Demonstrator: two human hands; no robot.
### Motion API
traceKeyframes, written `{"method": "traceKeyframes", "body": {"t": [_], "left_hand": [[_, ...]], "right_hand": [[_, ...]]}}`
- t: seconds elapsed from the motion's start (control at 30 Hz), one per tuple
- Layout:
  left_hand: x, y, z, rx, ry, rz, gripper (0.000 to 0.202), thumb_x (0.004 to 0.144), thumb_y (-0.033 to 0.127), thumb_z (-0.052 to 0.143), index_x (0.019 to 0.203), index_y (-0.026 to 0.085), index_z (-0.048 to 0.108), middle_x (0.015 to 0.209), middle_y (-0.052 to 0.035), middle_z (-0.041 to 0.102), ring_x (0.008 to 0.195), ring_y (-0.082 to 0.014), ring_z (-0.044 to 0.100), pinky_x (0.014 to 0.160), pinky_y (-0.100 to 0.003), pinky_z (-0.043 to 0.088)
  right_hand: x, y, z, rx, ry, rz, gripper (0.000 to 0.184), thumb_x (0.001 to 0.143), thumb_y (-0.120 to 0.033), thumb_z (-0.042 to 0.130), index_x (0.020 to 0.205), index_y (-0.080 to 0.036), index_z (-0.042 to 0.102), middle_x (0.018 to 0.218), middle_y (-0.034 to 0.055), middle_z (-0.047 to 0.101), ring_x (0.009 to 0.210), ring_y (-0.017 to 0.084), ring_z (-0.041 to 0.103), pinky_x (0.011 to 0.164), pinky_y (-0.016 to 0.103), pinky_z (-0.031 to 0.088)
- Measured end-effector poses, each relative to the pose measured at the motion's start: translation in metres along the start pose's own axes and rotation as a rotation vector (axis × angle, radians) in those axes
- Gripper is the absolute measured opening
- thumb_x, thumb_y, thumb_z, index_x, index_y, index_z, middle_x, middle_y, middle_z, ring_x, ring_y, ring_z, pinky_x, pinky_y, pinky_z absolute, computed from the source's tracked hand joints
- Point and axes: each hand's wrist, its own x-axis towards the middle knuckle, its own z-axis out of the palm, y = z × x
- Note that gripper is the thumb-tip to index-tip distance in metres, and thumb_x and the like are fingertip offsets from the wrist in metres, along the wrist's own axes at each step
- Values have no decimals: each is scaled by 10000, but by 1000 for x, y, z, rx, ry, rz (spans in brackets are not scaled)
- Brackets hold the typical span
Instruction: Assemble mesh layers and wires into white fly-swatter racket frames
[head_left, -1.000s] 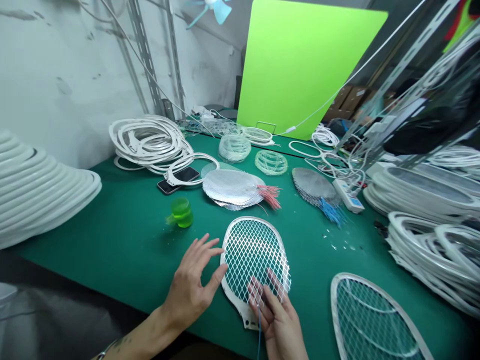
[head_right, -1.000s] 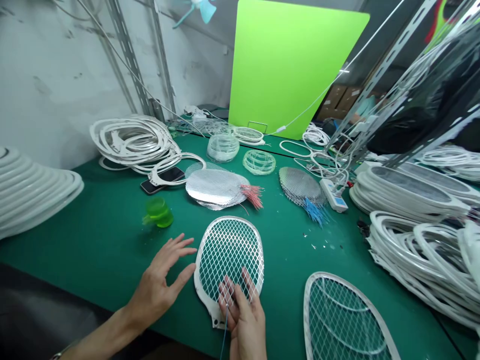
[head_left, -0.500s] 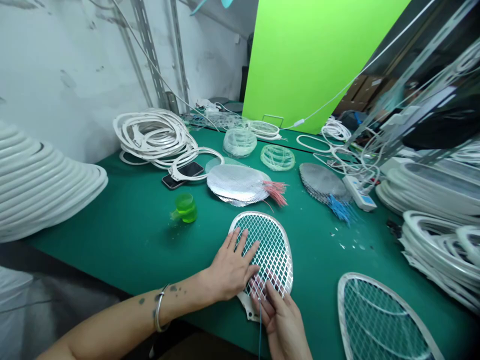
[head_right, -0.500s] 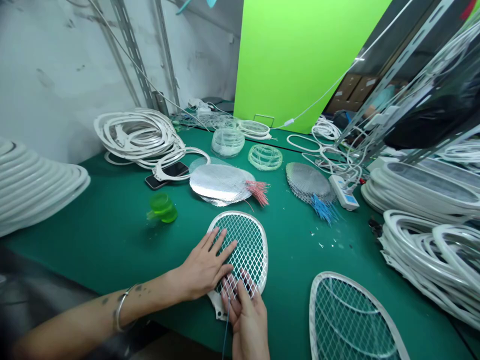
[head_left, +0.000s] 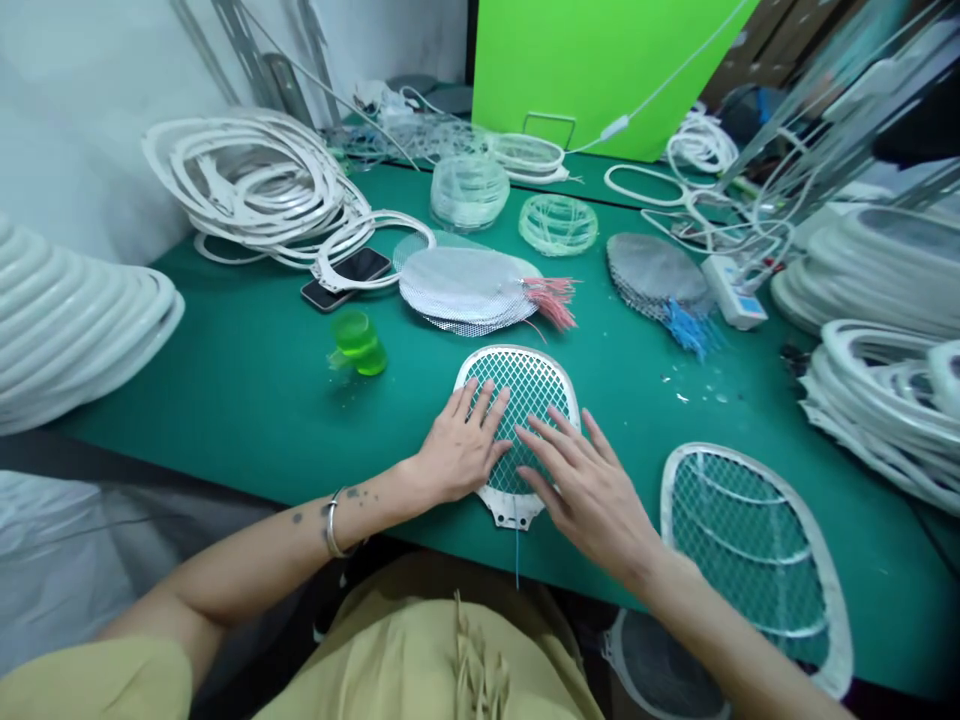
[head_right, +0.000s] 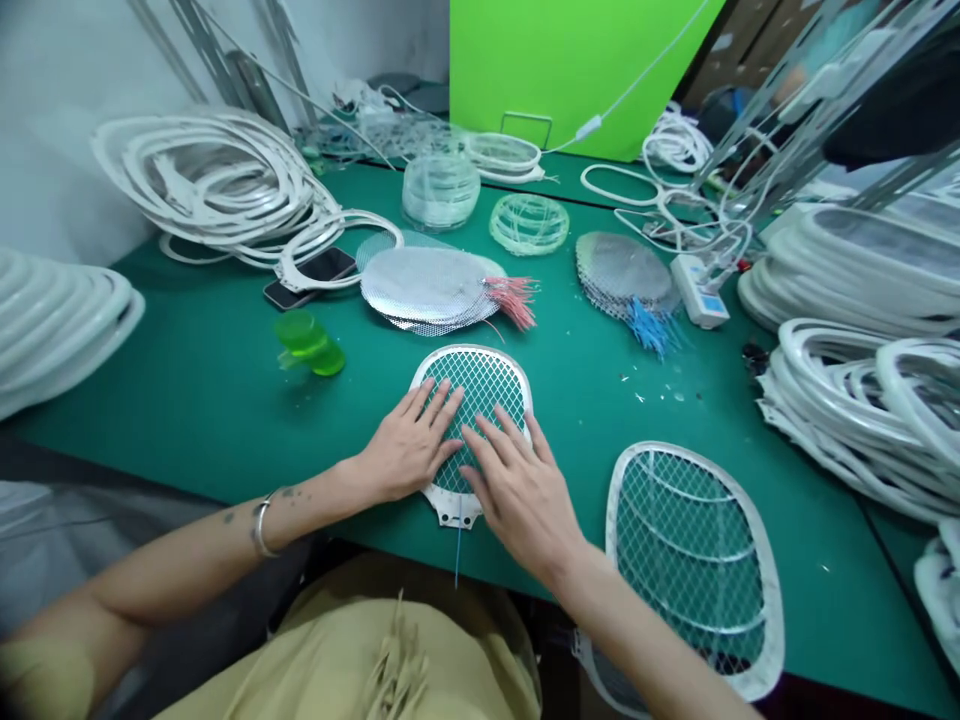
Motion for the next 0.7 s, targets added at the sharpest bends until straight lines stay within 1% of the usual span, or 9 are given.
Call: {"method": "traceKeyframes", "body": {"t": [0.03, 0.1, 0.17, 0.23, 0.33, 0.4, 0.47, 0.53, 0.7], "left_hand": [[1, -1, -1, -1, -1, -2, 623, 995, 396, 361, 1487, 31, 250, 1539, -220, 237, 1439, -373, 147, 1157, -514, 181], [1, -3, -6, -26, -2, -6, 611, 995, 344, 346, 1477, -15, 235, 1539, -219, 243, 1446, -347, 141, 1169, -488, 176], [-5, -5, -15, -85, 16, 0, 573, 990, 302, 330, 1467, -8, 262, 1539, -199, 263, 1451, -304, 161, 1176, -463, 192], [-18, -2, -25, -166, 58, 97, 542, 971, 314, 362, 1447, 56, 341, 1539, -159, 290, 1449, -277, 189, 1186, -475, 178], [-49, 13, -26, -280, 104, 398, 414, 924, 286, 456, 1310, 162, 535, 1471, -101, 434, 1417, -265, 291, 1195, -508, 149], [-68, 27, -18, -326, 147, 501, 312, 907, 196, 480, 1186, 161, 617, 1348, -96, 568, 1356, -243, 403, 1183, -462, 242], [-80, 38, -7, -348, 213, 506, 256, 906, 130, 492, 1111, 140, 644, 1229, -103, 648, 1270, -225, 505, 1135, -401, 361], [-86, 44, 0, -351, 271, 514, 226, 917, 111, 497, 1081, 124, 652, 1156, -106, 685, 1184, -220, 578, 1083, -377, 432], [-83, 42, -6, -309, 296, 572, 249, 947, 118, 456, 1101, 104, 652, 1144, -104, 695, 1129, -222, 615, 1044, -372, 473]], "right_hand": [[11, 8, 5, -86, -88, -136, 567, 950, -494, 403, 1425, -187, 430, 1509, 95, 364, 1416, 294, 259, 1170, 521, 147], [25, 25, 16, -183, -260, -296, 717, 946, -554, 365, 1511, -143, 205, 1573, 100, 158, 1453, 261, 96, 1183, 502, 76], [30, 39, 25, -211, -345, -346, 760, 947, -582, 321, 1524, -161, 62, 1582, 85, 68, 1454, 237, 44, 1185, 477, 76], [29, 46, 29, -212, -349, -343, 755, 952, -582, 300, 1519, -201, -24, 1582, 66, 32, 1452, 238, 20, 1182, 486, 66], [26, 46, 29, -197, -346, -353, 724, 967, -544, 295, 1512, -227, -60, 1581, 58, 15, 1450, 249, 22, 1178, 495, 66], [26, 43, 25, -193, -355, -347, 700, 975, -526, 282, 1515, -228, -47, 1580, 59, 3, 1450, 248, 26, 1177, 492, 66], [28, 40, 21, -184, -384, -325, 713, 968, -551, 277, 1517, -221, -37, 1580, 63, -10, 1450, 250, 15, 1176, 491, 63], [30, 38, 16, -158, -425, -314, 762, 947, -595, 294, 1517, -213, -39, 1579, 66, -29, 1448, 263, 0, 1175, 490, 55], [32, 37, 11, -122, -454, -330, 850, 911, -644, 346, 1516, -206, -58, 1577, 78, -50, 1444, 289, -3, 1174, 489, 42]]}}
